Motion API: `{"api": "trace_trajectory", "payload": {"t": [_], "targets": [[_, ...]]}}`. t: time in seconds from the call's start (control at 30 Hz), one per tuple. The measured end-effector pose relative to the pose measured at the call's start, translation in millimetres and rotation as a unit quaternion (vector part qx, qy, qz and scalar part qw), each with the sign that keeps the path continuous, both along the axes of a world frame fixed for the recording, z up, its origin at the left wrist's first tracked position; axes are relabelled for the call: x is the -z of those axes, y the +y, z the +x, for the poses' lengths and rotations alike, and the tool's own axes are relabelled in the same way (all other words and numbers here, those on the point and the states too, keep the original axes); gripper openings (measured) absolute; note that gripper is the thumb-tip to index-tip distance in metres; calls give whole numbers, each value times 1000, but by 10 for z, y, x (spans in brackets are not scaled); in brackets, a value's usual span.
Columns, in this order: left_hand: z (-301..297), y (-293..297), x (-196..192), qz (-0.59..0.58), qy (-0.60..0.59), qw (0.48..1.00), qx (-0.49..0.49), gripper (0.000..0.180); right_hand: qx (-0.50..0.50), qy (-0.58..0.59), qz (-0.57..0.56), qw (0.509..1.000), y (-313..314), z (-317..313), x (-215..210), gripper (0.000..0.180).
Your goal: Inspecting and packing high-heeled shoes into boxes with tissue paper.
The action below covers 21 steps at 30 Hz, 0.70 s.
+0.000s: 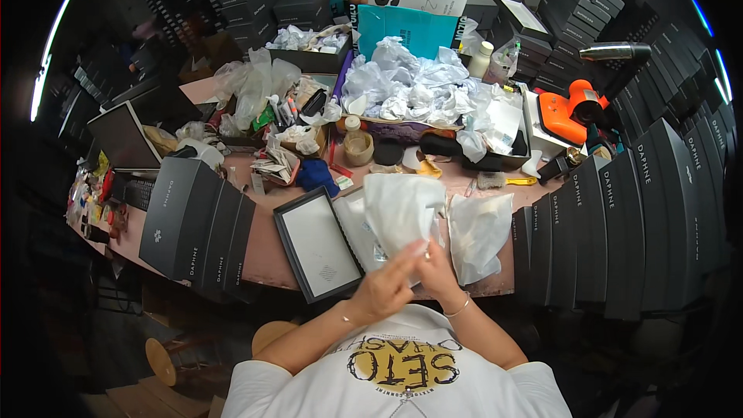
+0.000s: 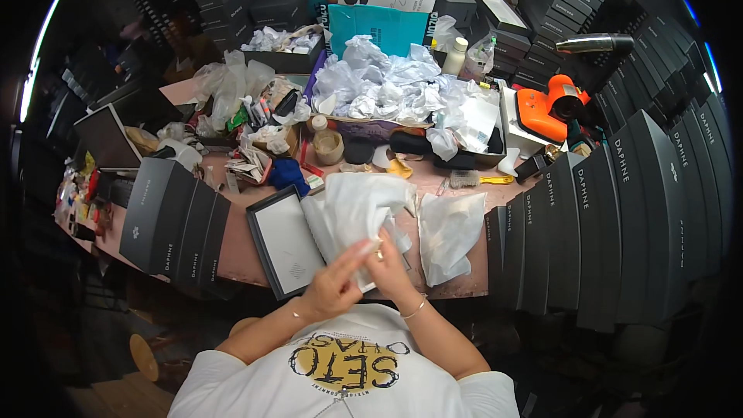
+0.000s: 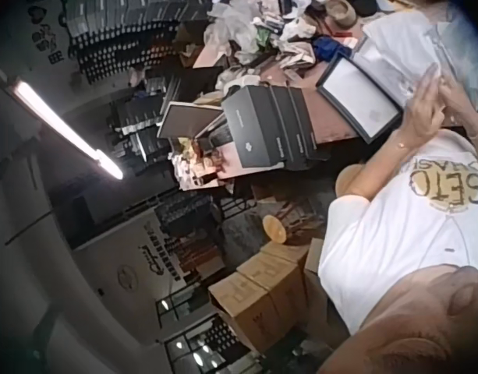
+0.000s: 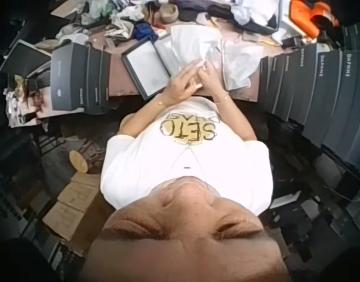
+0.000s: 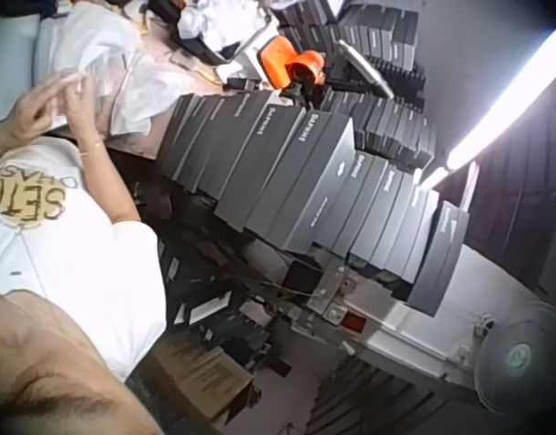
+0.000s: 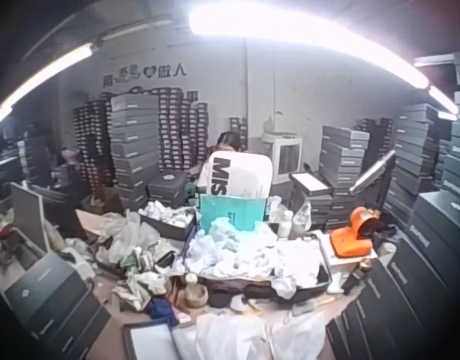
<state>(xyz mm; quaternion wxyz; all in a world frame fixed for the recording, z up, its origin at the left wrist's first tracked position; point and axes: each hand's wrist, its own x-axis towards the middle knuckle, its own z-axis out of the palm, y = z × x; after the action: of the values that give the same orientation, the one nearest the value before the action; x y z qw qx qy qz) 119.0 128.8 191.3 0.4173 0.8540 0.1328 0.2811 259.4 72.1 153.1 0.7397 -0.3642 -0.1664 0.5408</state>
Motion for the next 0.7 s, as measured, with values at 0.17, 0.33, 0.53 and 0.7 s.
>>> {"api": "trace_trajectory", "payload": {"t": [0.17, 0.33, 0.53, 0.7], "targets": [[-16, -253, 213, -3, 9, 999, 44, 70, -27, -396, -31, 917, 159, 110, 322, 47], [121, -262, 86, 63, 39, 983, 168, 75, -51, -298, -87, 949, 173, 28, 574, 47], [-340, 73, 368, -644, -142, 751, -26, 78, -9, -453, -56, 890, 0, -41, 384, 48], [-136, 488, 750, -759, -181, 595, -193, 59, -159, -597, 11, 786, 166, -22, 536, 54]]}}
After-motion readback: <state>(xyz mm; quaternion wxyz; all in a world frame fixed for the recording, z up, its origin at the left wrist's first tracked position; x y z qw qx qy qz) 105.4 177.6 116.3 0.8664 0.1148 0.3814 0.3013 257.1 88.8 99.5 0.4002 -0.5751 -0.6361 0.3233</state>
